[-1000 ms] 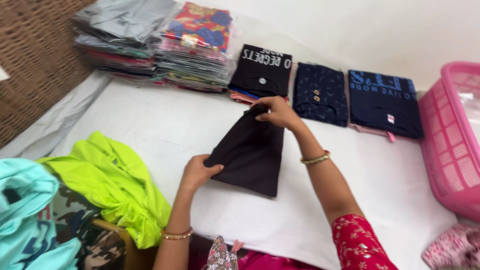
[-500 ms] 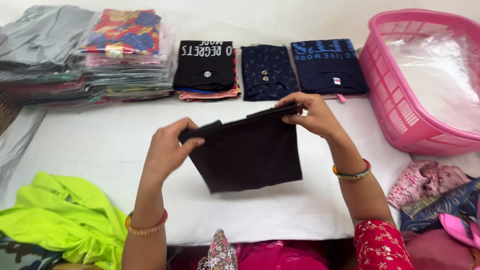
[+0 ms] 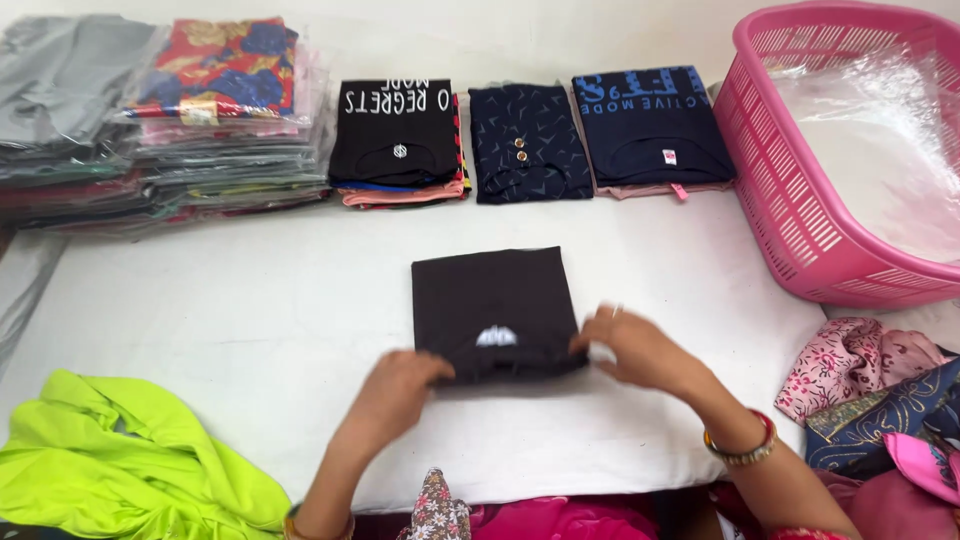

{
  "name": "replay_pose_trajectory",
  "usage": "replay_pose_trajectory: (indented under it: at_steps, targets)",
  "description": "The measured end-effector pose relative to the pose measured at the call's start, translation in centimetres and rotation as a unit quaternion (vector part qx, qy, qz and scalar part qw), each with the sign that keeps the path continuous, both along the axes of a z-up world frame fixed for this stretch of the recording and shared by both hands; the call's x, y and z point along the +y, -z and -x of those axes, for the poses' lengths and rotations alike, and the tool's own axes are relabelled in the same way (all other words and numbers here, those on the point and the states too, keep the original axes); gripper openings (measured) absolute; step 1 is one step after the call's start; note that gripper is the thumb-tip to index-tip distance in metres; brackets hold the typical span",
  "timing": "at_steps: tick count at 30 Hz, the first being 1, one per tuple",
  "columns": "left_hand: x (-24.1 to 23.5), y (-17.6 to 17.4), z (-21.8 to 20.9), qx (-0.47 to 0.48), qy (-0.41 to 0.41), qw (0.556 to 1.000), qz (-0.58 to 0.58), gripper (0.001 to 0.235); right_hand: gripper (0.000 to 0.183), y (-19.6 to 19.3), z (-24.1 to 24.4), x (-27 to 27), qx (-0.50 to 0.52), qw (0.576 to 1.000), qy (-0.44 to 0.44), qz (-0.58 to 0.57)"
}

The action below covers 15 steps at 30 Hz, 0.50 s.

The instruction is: The person folds a black t-shirt and a black long-sleeved top on a white surface, placing them in a stack. They then fold a red long-sleeved top. The person uses their hands to smooth and align the garments during the process.

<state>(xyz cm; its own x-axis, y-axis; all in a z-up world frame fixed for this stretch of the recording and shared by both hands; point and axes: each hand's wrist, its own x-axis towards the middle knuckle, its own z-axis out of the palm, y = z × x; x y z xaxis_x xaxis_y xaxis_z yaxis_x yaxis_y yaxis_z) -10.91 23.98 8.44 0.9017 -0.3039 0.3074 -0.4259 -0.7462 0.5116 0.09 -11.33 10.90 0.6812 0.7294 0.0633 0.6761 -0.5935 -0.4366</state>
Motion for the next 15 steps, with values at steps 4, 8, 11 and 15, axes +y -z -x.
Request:
replay_pose_trajectory:
  at_steps: [4,8,11,15]
  targets:
    - [0.7,0.5,0.9,0.126,0.029,0.991,0.016,0.030,0.039,1.4,0.2,-1.2,0.125,0.986,-0.022,0.112]
    - [0.7,-0.3,-3.2,0.113,0.008,0.992,0.056,0.024,0.037,1.7,-3.5,0.9,0.092,0.995,0.004,0.027]
    - [-1.1,1.3,-8.3,0.105,-0.028,0.992,0.067,0.023,0.045,3.9,-6.5,4.6,0.018,0.993,0.019,-0.114]
    - [-4.3,6.6,-12.7,0.032,0.022,0.998,-0.045,0.057,0.075,9.5,-9.2,7.6,-0.045,0.999,-0.013,-0.016]
